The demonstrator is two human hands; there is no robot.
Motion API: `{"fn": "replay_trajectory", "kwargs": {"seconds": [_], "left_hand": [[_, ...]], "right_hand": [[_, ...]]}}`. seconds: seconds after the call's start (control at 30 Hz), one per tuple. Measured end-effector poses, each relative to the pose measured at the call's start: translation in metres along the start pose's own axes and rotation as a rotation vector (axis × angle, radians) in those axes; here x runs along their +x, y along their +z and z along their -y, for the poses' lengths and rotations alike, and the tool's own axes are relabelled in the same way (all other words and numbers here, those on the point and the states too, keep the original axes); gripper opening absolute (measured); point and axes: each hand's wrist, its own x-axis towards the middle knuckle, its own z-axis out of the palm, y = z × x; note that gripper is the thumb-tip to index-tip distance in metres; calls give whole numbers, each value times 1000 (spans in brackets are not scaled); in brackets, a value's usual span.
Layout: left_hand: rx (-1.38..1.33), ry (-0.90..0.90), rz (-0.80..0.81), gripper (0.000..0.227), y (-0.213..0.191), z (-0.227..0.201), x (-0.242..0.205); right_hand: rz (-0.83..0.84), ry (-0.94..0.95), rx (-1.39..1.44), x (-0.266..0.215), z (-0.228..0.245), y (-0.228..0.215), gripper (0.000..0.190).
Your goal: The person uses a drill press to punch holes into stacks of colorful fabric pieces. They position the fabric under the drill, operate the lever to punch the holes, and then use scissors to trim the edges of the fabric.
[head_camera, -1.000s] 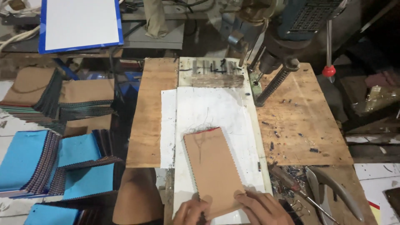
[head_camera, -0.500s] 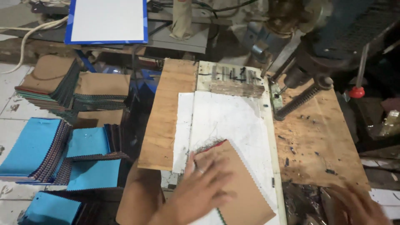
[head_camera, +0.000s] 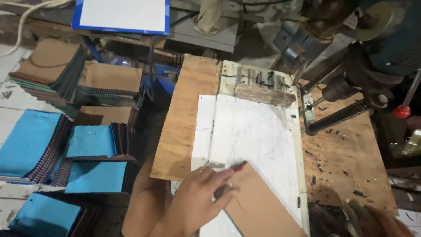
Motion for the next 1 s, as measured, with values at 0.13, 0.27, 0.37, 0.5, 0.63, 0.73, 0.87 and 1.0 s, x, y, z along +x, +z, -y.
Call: {"fn": "replay_trajectory", "kwargs": {"seconds": [0.13,0.27,0.37,0.5,0.63,0.73,0.87,1.0], "left_hand": [[-94,-43,168,24,-1,7,-9],[-185,-182,162,14,-3,10,-7],[-41,-436,163,10,-11,6,-4],[157,-441,93,24,-17,4,-8],[-111,-160,70,22,-30,-10,-12],[-247,-137,151,17,-20,-5,-19],[-250,-358,139,35,-12,1,-21],[-184,-324,17,41,-7,-2,-24]], "right_hand": [[-3,31,73,-6,52,-49,82],[-1,27,32,0,103,-92,58],[-81,-39,1,-4,113,-93,65],[473,35,-112,-7,169,-149,88],[-57,-597,28,-32,210,-143,67],[197,-429,114,-35,242,-151,67],[46,-932,108,-31,276,-160,42],[323,-606,60,-25,274,-129,55]]}}
